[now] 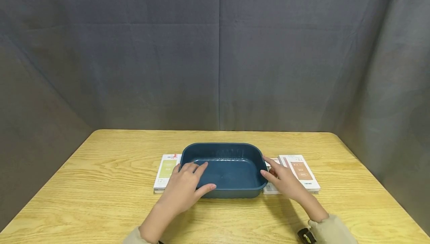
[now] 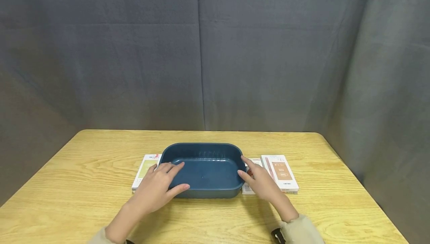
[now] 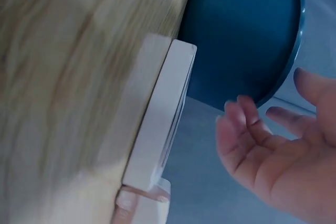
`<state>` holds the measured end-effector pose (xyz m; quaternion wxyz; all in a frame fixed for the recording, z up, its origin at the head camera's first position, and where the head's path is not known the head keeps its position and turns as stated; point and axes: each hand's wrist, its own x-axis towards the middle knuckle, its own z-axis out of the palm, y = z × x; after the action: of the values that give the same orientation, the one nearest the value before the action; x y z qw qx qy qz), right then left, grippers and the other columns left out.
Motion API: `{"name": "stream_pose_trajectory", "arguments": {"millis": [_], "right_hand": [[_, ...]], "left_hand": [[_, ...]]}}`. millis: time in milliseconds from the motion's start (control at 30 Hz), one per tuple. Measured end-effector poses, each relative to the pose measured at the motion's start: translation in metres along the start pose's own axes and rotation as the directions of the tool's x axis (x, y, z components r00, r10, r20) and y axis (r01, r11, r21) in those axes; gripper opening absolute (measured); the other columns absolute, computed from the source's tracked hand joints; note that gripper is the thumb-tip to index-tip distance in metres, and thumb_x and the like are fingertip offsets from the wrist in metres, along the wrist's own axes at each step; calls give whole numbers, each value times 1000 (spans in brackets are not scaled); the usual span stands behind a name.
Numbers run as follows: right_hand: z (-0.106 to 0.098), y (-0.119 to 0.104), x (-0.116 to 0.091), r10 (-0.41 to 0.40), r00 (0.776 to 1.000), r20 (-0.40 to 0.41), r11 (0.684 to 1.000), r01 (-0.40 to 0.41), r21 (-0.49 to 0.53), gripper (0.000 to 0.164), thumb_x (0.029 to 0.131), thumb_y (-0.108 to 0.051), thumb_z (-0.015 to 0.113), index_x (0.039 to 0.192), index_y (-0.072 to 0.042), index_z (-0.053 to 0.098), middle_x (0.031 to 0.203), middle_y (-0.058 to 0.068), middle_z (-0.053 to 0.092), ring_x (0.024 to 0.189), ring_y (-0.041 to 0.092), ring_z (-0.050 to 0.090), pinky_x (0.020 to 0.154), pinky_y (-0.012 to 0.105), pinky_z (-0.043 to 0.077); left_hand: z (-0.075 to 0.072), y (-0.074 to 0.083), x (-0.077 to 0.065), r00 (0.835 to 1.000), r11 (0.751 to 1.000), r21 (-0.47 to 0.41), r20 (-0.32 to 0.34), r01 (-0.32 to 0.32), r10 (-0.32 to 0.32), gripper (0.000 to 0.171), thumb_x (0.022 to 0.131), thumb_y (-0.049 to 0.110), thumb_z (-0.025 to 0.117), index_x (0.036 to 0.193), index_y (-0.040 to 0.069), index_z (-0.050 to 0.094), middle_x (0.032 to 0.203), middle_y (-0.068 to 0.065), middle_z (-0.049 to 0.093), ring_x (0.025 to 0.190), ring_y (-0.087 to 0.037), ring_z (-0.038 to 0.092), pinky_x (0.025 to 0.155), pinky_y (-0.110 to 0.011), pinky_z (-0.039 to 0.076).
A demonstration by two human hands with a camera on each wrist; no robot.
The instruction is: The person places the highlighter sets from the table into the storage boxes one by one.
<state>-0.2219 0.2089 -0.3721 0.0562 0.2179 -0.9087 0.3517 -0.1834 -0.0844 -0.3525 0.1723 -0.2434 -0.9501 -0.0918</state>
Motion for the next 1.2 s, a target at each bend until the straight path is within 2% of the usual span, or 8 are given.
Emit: {"name": "stream_pose_trajectory", "arguments": {"millis": [133,267,567,800,1000,1200], "right_hand": [[-1,3,2,42,998,39,994,-45,97,48,93,-17,49,132,8,36,63,0,47,54,12,43,49,25,37],[0,9,4,86,994,61,974,-96,205,47,94,-13,46,133,8,32,66,6,50,59,20,50,47,27,42],[-1,12,5,103,987,125,913,-143,382,46,94,-7,45,133,12,28,64,11,50,56,22,52,46,29,45],[-4,15,8,118,976,182,869,-190,456,49,95,-7,43,135,11,24,65,10,49,54,17,51,47,27,45],[-3,17,8,140,968,209,838,-228,496,50,95,-8,43,136,10,22,67,8,47,55,17,52,48,26,45],[-1,19,6,161,957,242,792,-272,547,54,95,-8,43,139,6,16,70,6,45,57,15,51,49,24,44]], "left_hand": [[-3,-4,0,1000,999,-50,4,17,-16,62,84,52,51,125,6,53,111,-11,57,106,-29,51,87,-52,36],[-5,-7,-1,999,996,-79,-12,31,-32,60,85,50,51,124,5,53,111,-12,57,105,-29,52,86,-50,37],[-12,-20,-3,995,982,-161,-24,94,-99,53,86,42,54,123,3,53,113,-14,57,107,-30,51,84,-48,39],[-19,-34,-3,990,965,-228,-36,125,-137,47,88,35,54,122,2,54,116,-15,56,112,-33,47,86,-50,38],[-25,-44,-6,984,952,-261,-33,161,-175,40,90,26,54,120,1,54,115,-16,55,108,-33,50,85,-48,39],[-23,-58,-9,977,928,-317,-16,196,-212,38,88,20,57,120,-1,54,112,-17,56,105,-33,51,85,-47,40]]}}
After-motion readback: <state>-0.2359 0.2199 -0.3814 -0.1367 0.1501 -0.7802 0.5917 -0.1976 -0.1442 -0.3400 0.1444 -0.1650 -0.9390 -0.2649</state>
